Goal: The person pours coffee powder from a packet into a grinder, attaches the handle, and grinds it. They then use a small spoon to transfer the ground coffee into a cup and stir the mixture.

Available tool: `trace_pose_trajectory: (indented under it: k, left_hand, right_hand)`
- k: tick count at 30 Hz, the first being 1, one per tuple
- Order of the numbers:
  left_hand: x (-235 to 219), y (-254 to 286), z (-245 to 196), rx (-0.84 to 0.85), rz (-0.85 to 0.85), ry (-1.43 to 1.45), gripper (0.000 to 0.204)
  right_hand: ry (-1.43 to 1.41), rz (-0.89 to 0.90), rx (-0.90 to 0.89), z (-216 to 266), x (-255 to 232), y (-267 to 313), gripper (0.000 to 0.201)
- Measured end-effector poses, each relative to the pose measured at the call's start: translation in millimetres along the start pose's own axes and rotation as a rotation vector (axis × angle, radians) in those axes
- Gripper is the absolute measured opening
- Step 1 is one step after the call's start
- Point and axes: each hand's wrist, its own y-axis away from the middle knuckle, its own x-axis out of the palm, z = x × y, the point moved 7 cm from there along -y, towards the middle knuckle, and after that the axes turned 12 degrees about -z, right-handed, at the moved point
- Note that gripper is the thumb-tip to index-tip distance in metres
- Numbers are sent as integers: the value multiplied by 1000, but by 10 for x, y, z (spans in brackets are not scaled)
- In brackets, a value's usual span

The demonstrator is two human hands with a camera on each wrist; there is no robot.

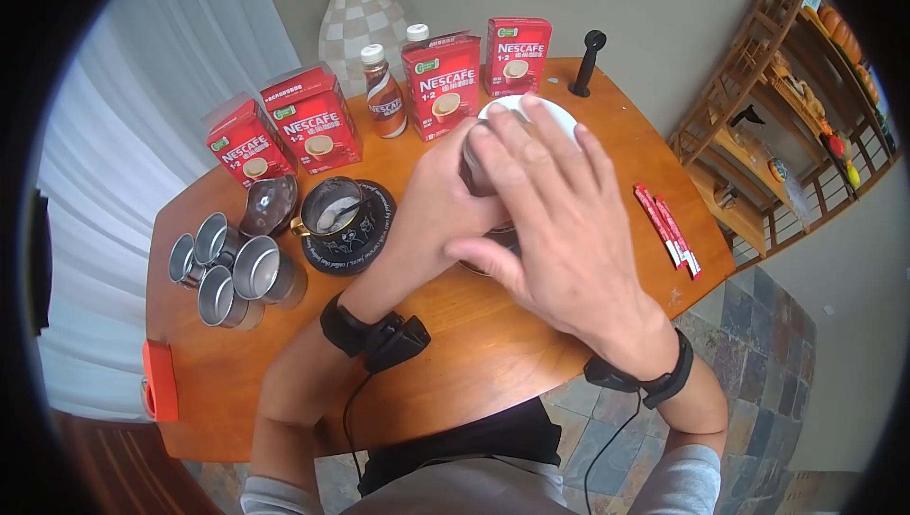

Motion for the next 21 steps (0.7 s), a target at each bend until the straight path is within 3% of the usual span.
trace_pose_trajectory:
  k: [3,6,8,10,11,15,21]
  left_hand:
    - [-14,24,-50,1,11,-50,43]
    - [-20,16,-78,-56,65,-95,56]
    - [-10,15,-35,-5,29,-10,48]
    - [-16,23,-25,22,6,14,44]
    - [-16,33,-21,23,3,-3,44]
    - [-16,38,-11,-46,40,-4,50]
    - [-42,10,-95,-40,-3,33,48]
  right_hand:
    - [-31,-207,-32,-107,-308,-80,88]
    - [-44,-470,-99,-126,-609,-42,86]
    - [-23,-292,-82,-39,-390,-27,84]
    - [76,117,-60,41,-22,40,82]
    - [-85,32,63,-26,78,73,83]
    - [-148,-210,95,-241,-193,18,79]
    - [-248,-85,330,-392,-44,176,79]
